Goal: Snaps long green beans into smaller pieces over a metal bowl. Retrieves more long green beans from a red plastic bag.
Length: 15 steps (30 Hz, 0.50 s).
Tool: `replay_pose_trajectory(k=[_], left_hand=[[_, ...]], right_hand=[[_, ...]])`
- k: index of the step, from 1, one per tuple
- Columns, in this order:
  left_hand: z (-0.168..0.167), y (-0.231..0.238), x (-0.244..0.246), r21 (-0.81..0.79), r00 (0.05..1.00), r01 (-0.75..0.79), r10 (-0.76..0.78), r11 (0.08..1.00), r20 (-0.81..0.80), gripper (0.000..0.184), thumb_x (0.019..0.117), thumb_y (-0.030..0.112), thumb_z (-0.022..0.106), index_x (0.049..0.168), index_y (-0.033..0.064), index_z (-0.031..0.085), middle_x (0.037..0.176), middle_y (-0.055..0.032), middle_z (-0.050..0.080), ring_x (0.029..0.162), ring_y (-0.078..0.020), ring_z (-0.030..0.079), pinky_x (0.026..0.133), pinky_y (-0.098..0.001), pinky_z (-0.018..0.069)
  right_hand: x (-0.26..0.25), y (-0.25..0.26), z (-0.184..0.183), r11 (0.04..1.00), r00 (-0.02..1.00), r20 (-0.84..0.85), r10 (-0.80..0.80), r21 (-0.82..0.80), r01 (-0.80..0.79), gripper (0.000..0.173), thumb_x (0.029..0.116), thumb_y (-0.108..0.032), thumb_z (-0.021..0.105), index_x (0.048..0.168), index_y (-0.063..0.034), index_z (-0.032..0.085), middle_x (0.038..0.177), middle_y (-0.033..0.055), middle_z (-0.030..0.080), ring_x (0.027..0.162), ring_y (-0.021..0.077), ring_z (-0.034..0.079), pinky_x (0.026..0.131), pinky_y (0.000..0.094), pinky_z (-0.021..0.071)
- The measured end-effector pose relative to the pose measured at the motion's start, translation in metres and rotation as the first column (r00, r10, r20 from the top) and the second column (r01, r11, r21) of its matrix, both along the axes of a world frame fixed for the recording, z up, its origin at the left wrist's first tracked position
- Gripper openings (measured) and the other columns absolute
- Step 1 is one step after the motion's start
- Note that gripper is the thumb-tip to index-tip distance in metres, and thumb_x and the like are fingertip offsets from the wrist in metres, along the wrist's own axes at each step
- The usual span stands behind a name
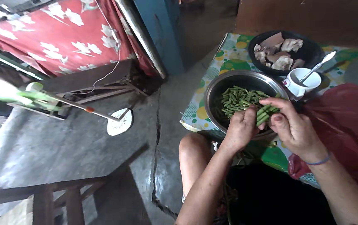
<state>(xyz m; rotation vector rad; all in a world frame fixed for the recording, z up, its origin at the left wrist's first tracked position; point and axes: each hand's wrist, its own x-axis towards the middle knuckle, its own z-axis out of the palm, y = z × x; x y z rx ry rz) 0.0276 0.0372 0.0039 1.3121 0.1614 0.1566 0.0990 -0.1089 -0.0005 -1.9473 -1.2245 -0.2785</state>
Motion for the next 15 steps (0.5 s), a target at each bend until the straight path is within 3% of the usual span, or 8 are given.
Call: replay_pose_trajectory(k=[3, 5, 9, 12, 15], left_hand=[[-0.0044, -0.0018, -0.0008, 0.122, 0.997, -0.026, 0.016, 0.992, 0.080, 0.048, 0.1086, 0.016, 0.027, 0.071, 0.0086, 0.057, 0.058, 0.0081, 0.049, 0.050, 0.0033, 0.044, 0.048, -0.0152, 0.0383], [-0.0048, -0.0029, -0.0023, 0.176, 0.995, -0.036, 0.018, 0.984, 0.100, 0.047, 0.1084, 0.015, 0.028, 0.073, 0.0071, 0.058, 0.059, 0.0082, 0.051, 0.052, 0.0036, 0.046, 0.050, -0.0153, 0.0402], [-0.0022, -0.0036, -0.0047, 0.209, 0.992, -0.034, 0.007, 0.977, 0.126, 0.044, 0.1073, 0.012, 0.031, 0.073, 0.0056, 0.059, 0.059, 0.0087, 0.049, 0.053, 0.0046, 0.047, 0.053, -0.0150, 0.0414], [-0.0028, -0.0034, -0.0042, 0.207, 0.993, -0.043, 0.019, 0.978, 0.114, 0.044, 0.1073, 0.012, 0.031, 0.074, 0.0056, 0.058, 0.059, 0.0082, 0.050, 0.054, 0.0043, 0.047, 0.053, -0.0150, 0.0411], [-0.0015, -0.0044, -0.0050, 0.245, 0.993, -0.049, 0.022, 0.968, 0.114, 0.045, 0.1075, 0.013, 0.030, 0.075, 0.0035, 0.060, 0.060, 0.0077, 0.050, 0.055, 0.0035, 0.048, 0.055, -0.0159, 0.0427]], right_hand=[[-0.0033, 0.0033, 0.0008, 0.999, 0.997, -0.077, 0.002, 0.037, 0.001, 0.045, 0.1119, -0.042, 0.032, 0.123, -0.0037, 0.054, 0.076, 0.0016, 0.064, 0.062, -0.0009, 0.059, 0.057, 0.0166, 0.0507], [-0.0047, 0.0041, 0.0017, 0.996, 0.972, -0.230, 0.056, 0.087, -0.036, 0.047, 0.1115, -0.045, 0.031, 0.119, -0.0034, 0.052, 0.079, -0.0050, 0.063, 0.063, -0.0091, 0.054, 0.057, 0.0097, 0.0464], [-0.0056, 0.0037, 0.0057, 0.984, 0.843, -0.516, 0.155, 0.156, -0.085, 0.041, 0.1100, -0.051, 0.030, 0.117, -0.0143, 0.047, 0.079, -0.0159, 0.059, 0.057, -0.0130, 0.048, 0.048, 0.0061, 0.0388], [-0.0048, 0.0038, 0.0053, 0.984, 0.852, -0.500, 0.156, 0.153, -0.090, 0.042, 0.1103, -0.050, 0.030, 0.117, -0.0139, 0.049, 0.079, -0.0150, 0.059, 0.057, -0.0123, 0.047, 0.049, 0.0062, 0.0385], [-0.0056, 0.0068, 0.0064, 0.995, 0.900, -0.433, 0.059, 0.097, -0.019, 0.045, 0.1116, -0.045, 0.030, 0.114, -0.0054, 0.050, 0.076, -0.0112, 0.056, 0.057, -0.0114, 0.050, 0.052, 0.0083, 0.0442]])
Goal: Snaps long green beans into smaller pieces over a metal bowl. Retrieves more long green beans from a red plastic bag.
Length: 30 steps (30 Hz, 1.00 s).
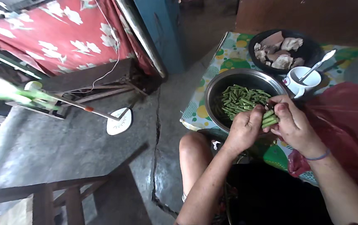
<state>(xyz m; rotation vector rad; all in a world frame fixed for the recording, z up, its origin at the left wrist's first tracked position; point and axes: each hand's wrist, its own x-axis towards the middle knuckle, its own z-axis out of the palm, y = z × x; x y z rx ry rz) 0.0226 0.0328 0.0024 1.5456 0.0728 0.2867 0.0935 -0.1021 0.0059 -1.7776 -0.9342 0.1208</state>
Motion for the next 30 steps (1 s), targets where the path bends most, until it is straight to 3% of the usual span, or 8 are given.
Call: replay_pose_trajectory(k=[5, 9, 13, 17, 20, 23, 27, 30], left_hand=[[-0.002, 0.000, 0.001, 0.013, 1.000, -0.013, 0.013, 1.000, 0.021, 0.046, 0.1075, 0.013, 0.029, 0.072, 0.0057, 0.057, 0.060, 0.0082, 0.049, 0.054, 0.0039, 0.046, 0.053, -0.0155, 0.0405], [0.004, -0.001, -0.005, 0.008, 0.998, 0.005, -0.005, 1.000, 0.055, 0.045, 0.1068, 0.012, 0.030, 0.076, 0.0024, 0.061, 0.061, 0.0072, 0.053, 0.055, 0.0039, 0.048, 0.054, -0.0158, 0.0428], [-0.003, 0.000, 0.003, -0.016, 0.983, -0.139, 0.136, 0.990, -0.120, 0.051, 0.1123, 0.021, 0.024, 0.079, 0.0047, 0.059, 0.060, 0.0046, 0.050, 0.051, -0.0010, 0.044, 0.050, -0.0188, 0.0395], [0.000, -0.003, 0.002, 0.157, 0.971, -0.145, 0.170, 0.977, -0.165, 0.044, 0.1107, 0.017, 0.035, 0.078, 0.0012, 0.059, 0.061, 0.0019, 0.045, 0.056, -0.0065, 0.047, 0.057, -0.0262, 0.0437], [-0.001, -0.004, 0.002, 0.082, 0.978, -0.098, 0.111, 0.992, -0.174, 0.046, 0.1112, 0.019, 0.031, 0.077, 0.0019, 0.057, 0.059, 0.0020, 0.047, 0.054, -0.0055, 0.049, 0.055, -0.0243, 0.0452], [0.001, 0.003, 0.000, -0.048, 0.966, 0.067, -0.077, 0.997, -0.245, 0.057, 0.1134, 0.030, 0.022, 0.088, -0.0010, 0.062, 0.063, -0.0015, 0.060, 0.054, -0.0067, 0.058, 0.055, -0.0245, 0.0516], [0.000, -0.001, 0.000, 0.006, 0.979, 0.035, -0.033, 0.999, -0.201, 0.055, 0.1127, 0.028, 0.026, 0.078, 0.0049, 0.062, 0.060, 0.0043, 0.048, 0.052, -0.0030, 0.044, 0.052, -0.0224, 0.0403], [-0.003, 0.002, 0.002, 0.065, 0.969, -0.064, 0.078, 0.996, -0.233, 0.055, 0.1124, 0.028, 0.027, 0.074, 0.0075, 0.060, 0.059, 0.0044, 0.046, 0.053, -0.0050, 0.043, 0.053, -0.0250, 0.0393]], right_hand=[[0.002, 0.012, 0.005, 0.991, 0.994, -0.001, -0.106, -0.084, 0.106, 0.045, 0.1113, -0.041, 0.030, 0.116, -0.0020, 0.052, 0.076, -0.0073, 0.054, 0.056, -0.0086, 0.052, 0.052, 0.0109, 0.0482], [0.023, 0.011, -0.001, 0.965, 0.982, 0.003, -0.188, -0.183, 0.186, 0.050, 0.1105, -0.044, 0.030, 0.124, -0.0011, 0.052, 0.076, 0.0008, 0.054, 0.063, 0.0073, 0.056, 0.061, 0.0299, 0.0528], [0.023, 0.004, 0.007, 0.954, 0.989, 0.015, -0.146, -0.263, 0.145, 0.064, 0.1073, -0.054, 0.027, 0.152, -0.0109, 0.042, 0.080, 0.0039, 0.060, 0.055, 0.0072, 0.051, 0.050, 0.0280, 0.0468], [0.003, 0.011, 0.006, 0.982, 0.967, 0.229, -0.111, -0.122, 0.141, 0.041, 0.1037, -0.041, 0.053, 0.115, -0.0031, 0.064, 0.085, 0.0016, 0.065, 0.067, 0.0010, 0.057, 0.061, 0.0204, 0.0498], [-0.003, 0.017, 0.001, 0.965, 0.924, 0.303, -0.231, -0.048, 0.257, 0.031, 0.1026, -0.032, 0.060, 0.099, -0.0015, 0.063, 0.076, 0.0019, 0.059, 0.064, 0.0002, 0.052, 0.060, 0.0177, 0.0447], [0.000, 0.012, 0.004, 0.949, 0.925, 0.222, -0.309, 0.004, 0.316, 0.026, 0.1029, -0.028, 0.061, 0.101, -0.0024, 0.063, 0.079, -0.0037, 0.060, 0.062, -0.0073, 0.055, 0.057, 0.0119, 0.0495], [0.015, -0.001, 0.015, 0.950, 0.936, 0.166, -0.311, 0.035, 0.310, 0.022, 0.1027, -0.030, 0.060, 0.104, -0.0081, 0.062, 0.079, -0.0118, 0.055, 0.060, -0.0113, 0.046, 0.055, 0.0089, 0.0412], [0.017, -0.013, 0.020, 0.979, 0.968, 0.152, -0.198, -0.009, 0.202, 0.048, 0.1074, -0.048, 0.041, 0.133, -0.0097, 0.054, 0.077, -0.0082, 0.052, 0.057, -0.0034, 0.044, 0.050, 0.0167, 0.0401]])
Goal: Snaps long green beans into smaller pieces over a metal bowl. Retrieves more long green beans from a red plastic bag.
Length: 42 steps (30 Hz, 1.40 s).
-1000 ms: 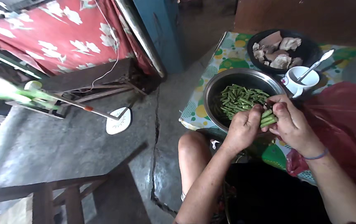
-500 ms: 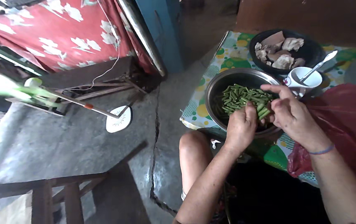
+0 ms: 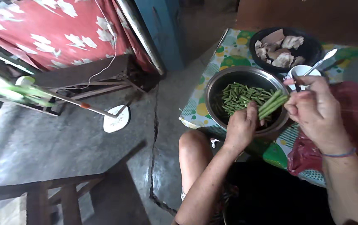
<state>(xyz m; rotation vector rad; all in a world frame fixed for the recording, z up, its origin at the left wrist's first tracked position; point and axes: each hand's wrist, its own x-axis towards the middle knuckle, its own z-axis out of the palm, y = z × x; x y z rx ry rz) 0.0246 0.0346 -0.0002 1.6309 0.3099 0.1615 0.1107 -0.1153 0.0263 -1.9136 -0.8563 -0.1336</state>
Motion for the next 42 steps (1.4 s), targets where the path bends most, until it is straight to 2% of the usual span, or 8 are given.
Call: replay_pose_trajectory(k=[7, 14, 19, 26, 30, 34, 39, 42], left_hand=[[0.003, 0.003, -0.001, -0.108, 0.999, 0.033, -0.029, 0.994, 0.033, 0.052, 0.1114, 0.022, 0.028, 0.067, 0.0102, 0.054, 0.056, 0.0065, 0.043, 0.049, -0.0019, 0.041, 0.050, -0.0208, 0.0366], [-0.001, -0.001, -0.002, -0.030, 0.981, 0.061, -0.055, 0.998, 0.185, 0.048, 0.1080, 0.015, 0.031, 0.065, 0.0105, 0.052, 0.055, 0.0087, 0.043, 0.050, 0.0013, 0.042, 0.050, -0.0184, 0.0371], [-0.003, -0.005, -0.004, 0.027, 0.964, 0.074, -0.078, 0.997, 0.256, 0.045, 0.1066, 0.014, 0.033, 0.071, 0.0051, 0.058, 0.057, 0.0080, 0.047, 0.053, 0.0030, 0.045, 0.053, -0.0172, 0.0408], [-0.005, -0.006, -0.004, 0.053, 0.952, 0.060, -0.073, 0.997, 0.298, 0.044, 0.1061, 0.013, 0.034, 0.070, 0.0048, 0.058, 0.058, 0.0077, 0.049, 0.054, 0.0035, 0.047, 0.054, -0.0171, 0.0408], [0.001, -0.006, -0.008, 0.041, 0.941, 0.081, -0.089, 0.996, 0.327, 0.044, 0.1058, 0.012, 0.033, 0.074, 0.0003, 0.062, 0.061, 0.0060, 0.053, 0.056, 0.0030, 0.049, 0.056, -0.0176, 0.0429], [-0.002, -0.002, -0.002, 0.028, 0.991, -0.026, 0.022, 0.999, 0.135, 0.051, 0.1110, 0.021, 0.027, 0.073, 0.0069, 0.058, 0.060, 0.0053, 0.048, 0.053, -0.0023, 0.045, 0.052, -0.0219, 0.0399], [-0.001, -0.007, -0.003, 0.139, 0.996, -0.049, 0.038, 0.989, 0.080, 0.045, 0.1106, 0.019, 0.035, 0.077, 0.0018, 0.060, 0.062, -0.0005, 0.048, 0.060, -0.0105, 0.051, 0.060, -0.0323, 0.0456], [-0.003, -0.006, -0.002, 0.018, 0.997, 0.061, -0.062, 0.998, 0.050, 0.051, 0.1124, 0.024, 0.027, 0.082, 0.0013, 0.061, 0.061, 0.0008, 0.050, 0.055, -0.0073, 0.052, 0.056, -0.0269, 0.0473]], right_hand=[[-0.017, -0.007, -0.015, 0.960, 0.949, 0.243, 0.199, -0.244, -0.139, 0.054, 0.1114, -0.044, 0.033, 0.157, -0.0165, 0.041, 0.069, 0.0066, 0.057, 0.054, 0.0132, 0.053, 0.050, 0.0312, 0.0477], [-0.013, -0.006, -0.025, 0.968, 0.951, 0.225, 0.211, -0.183, -0.171, 0.050, 0.1109, -0.046, 0.034, 0.138, -0.0077, 0.051, 0.078, 0.0065, 0.061, 0.061, 0.0071, 0.057, 0.056, 0.0243, 0.0496], [-0.017, 0.000, -0.031, 0.964, 0.959, -0.103, 0.264, 0.037, -0.262, 0.042, 0.1102, -0.049, 0.033, 0.120, -0.0100, 0.048, 0.081, -0.0129, 0.059, 0.060, -0.0132, 0.048, 0.053, 0.0065, 0.0418], [-0.020, 0.017, -0.020, 0.995, 0.984, -0.164, 0.067, -0.064, -0.079, 0.043, 0.1108, -0.042, 0.035, 0.119, -0.0041, 0.052, 0.077, -0.0073, 0.056, 0.057, -0.0072, 0.052, 0.052, 0.0129, 0.0481], [-0.002, 0.018, -0.025, 0.993, 0.982, -0.187, 0.016, -0.111, -0.038, 0.042, 0.1101, -0.038, 0.036, 0.129, -0.0031, 0.051, 0.081, -0.0014, 0.054, 0.064, 0.0014, 0.055, 0.061, 0.0224, 0.0520], [-0.006, 0.013, -0.021, 0.994, 0.979, -0.196, 0.050, -0.090, -0.069, 0.060, 0.1094, -0.049, 0.030, 0.154, -0.0108, 0.039, 0.079, -0.0012, 0.058, 0.052, 0.0005, 0.048, 0.045, 0.0198, 0.0438], [-0.029, 0.023, -0.022, 0.997, 0.996, 0.091, -0.020, -0.071, 0.027, 0.036, 0.1034, -0.037, 0.057, 0.107, -0.0013, 0.062, 0.078, 0.0010, 0.061, 0.063, -0.0002, 0.055, 0.059, 0.0185, 0.0479], [-0.029, 0.028, -0.024, 0.983, 0.980, 0.114, -0.164, -0.060, 0.171, 0.028, 0.1040, -0.027, 0.058, 0.099, 0.0007, 0.061, 0.070, 0.0020, 0.055, 0.056, 0.0015, 0.051, 0.053, 0.0198, 0.0452]])
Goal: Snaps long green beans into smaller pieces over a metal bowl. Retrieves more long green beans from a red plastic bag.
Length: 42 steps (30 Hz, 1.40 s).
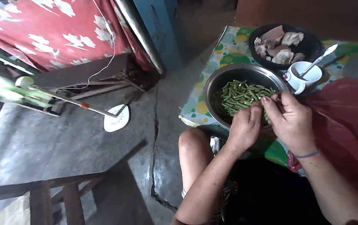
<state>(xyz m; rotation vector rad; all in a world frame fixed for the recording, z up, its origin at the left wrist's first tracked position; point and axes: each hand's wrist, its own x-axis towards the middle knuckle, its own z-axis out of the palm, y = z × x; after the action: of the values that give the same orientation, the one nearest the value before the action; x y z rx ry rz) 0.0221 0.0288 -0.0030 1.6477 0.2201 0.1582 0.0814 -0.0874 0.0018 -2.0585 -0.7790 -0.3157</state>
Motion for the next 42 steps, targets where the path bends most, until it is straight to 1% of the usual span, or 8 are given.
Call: replay_pose_trajectory(k=[4, 8, 14, 17, 25, 34, 38, 42], left_hand=[[0.000, 0.005, -0.001, -0.094, 0.988, 0.153, -0.155, 0.984, -0.021, 0.059, 0.1125, 0.032, 0.021, 0.084, 0.0038, 0.064, 0.061, 0.0036, 0.052, 0.053, -0.0043, 0.048, 0.053, -0.0234, 0.0440], [0.001, 0.004, 0.000, 0.034, 0.998, 0.046, -0.044, 0.998, -0.034, 0.056, 0.1129, 0.030, 0.024, 0.077, 0.0074, 0.060, 0.061, 0.0043, 0.045, 0.055, -0.0059, 0.044, 0.055, -0.0265, 0.0404], [0.000, 0.012, 0.002, 0.114, 0.991, -0.031, 0.046, 0.993, -0.126, 0.058, 0.1128, 0.030, 0.021, 0.072, 0.0096, 0.057, 0.061, 0.0026, 0.046, 0.057, -0.0100, 0.047, 0.057, -0.0313, 0.0418], [0.001, 0.011, 0.002, 0.064, 1.000, 0.000, 0.000, 0.998, -0.007, 0.055, 0.1115, 0.025, 0.024, 0.069, 0.0106, 0.056, 0.057, 0.0058, 0.043, 0.052, -0.0049, 0.042, 0.052, -0.0250, 0.0379], [-0.004, 0.002, 0.000, 0.115, 0.980, -0.068, 0.045, 0.991, 0.192, 0.048, 0.1078, 0.018, 0.033, 0.066, 0.0099, 0.055, 0.057, 0.0072, 0.044, 0.053, -0.0025, 0.045, 0.053, -0.0237, 0.0389], [-0.011, -0.006, -0.002, 0.227, 0.906, -0.182, 0.073, 0.957, 0.417, 0.045, 0.1040, 0.014, 0.036, 0.067, 0.0003, 0.059, 0.056, -0.0016, 0.049, 0.054, -0.0084, 0.051, 0.054, -0.0276, 0.0424], [-0.001, 0.000, -0.006, 0.114, 0.941, -0.108, 0.065, 0.988, 0.333, 0.046, 0.1056, 0.016, 0.032, 0.072, 0.0023, 0.060, 0.059, 0.0030, 0.050, 0.055, -0.0022, 0.048, 0.055, -0.0226, 0.0416], [-0.004, 0.007, -0.004, 0.146, 0.979, -0.157, 0.134, 0.977, 0.151, 0.052, 0.1103, 0.023, 0.027, 0.075, 0.0064, 0.060, 0.060, 0.0030, 0.050, 0.055, -0.0069, 0.049, 0.055, -0.0278, 0.0427]], right_hand=[[0.015, -0.009, 0.014, 0.992, 0.992, -0.059, -0.107, 0.063, 0.111, 0.024, 0.1049, -0.027, 0.056, 0.100, -0.0030, 0.058, 0.074, -0.0049, 0.049, 0.058, -0.0040, 0.044, 0.055, 0.0164, 0.0398], [0.025, -0.019, 0.019, 0.999, 0.999, -0.031, -0.023, 0.031, 0.024, 0.030, 0.1056, -0.034, 0.055, 0.103, -0.0048, 0.061, 0.075, -0.0052, 0.052, 0.057, -0.0040, 0.046, 0.054, 0.0163, 0.0408], [0.013, -0.034, 0.012, 0.969, 0.969, -0.015, 0.246, -0.030, -0.247, 0.063, 0.1085, -0.058, 0.024, 0.146, -0.0108, 0.045, 0.069, -0.0035, 0.049, 0.054, 0.0017, 0.045, 0.049, 0.0213, 0.0424], [0.008, -0.035, 0.004, 0.940, 0.947, 0.045, 0.318, -0.144, -0.309, 0.061, 0.1105, -0.052, 0.025, 0.158, -0.0161, 0.039, 0.066, 0.0018, 0.051, 0.053, 0.0077, 0.049, 0.049, 0.0265, 0.0455], [0.011, -0.035, -0.001, 0.941, 0.944, 0.025, 0.328, -0.093, -0.325, 0.054, 0.1113, -0.047, 0.028, 0.141, -0.0086, 0.052, 0.066, -0.0003, 0.048, 0.054, 0.0020, 0.046, 0.051, 0.0196, 0.0430], [-0.003, -0.020, -0.005, 0.973, 0.955, -0.191, 0.227, 0.095, -0.213, 0.039, 0.1116, -0.039, 0.035, 0.120, -0.0035, 0.051, 0.077, -0.0078, 0.051, 0.057, -0.0093, 0.044, 0.052, 0.0107, 0.0423], [0.004, -0.014, -0.014, 0.975, 0.892, -0.397, 0.218, 0.134, -0.179, 0.030, 0.1110, -0.024, 0.035, 0.124, -0.0020, 0.050, 0.080, -0.0090, 0.056, 0.060, -0.0100, 0.050, 0.055, 0.0106, 0.0458], [0.011, -0.016, -0.006, 0.971, 0.909, -0.342, 0.238, 0.091, -0.220, 0.056, 0.1106, -0.046, 0.029, 0.153, -0.0098, 0.038, 0.072, -0.0060, 0.052, 0.050, -0.0023, 0.044, 0.044, 0.0163, 0.0409]])
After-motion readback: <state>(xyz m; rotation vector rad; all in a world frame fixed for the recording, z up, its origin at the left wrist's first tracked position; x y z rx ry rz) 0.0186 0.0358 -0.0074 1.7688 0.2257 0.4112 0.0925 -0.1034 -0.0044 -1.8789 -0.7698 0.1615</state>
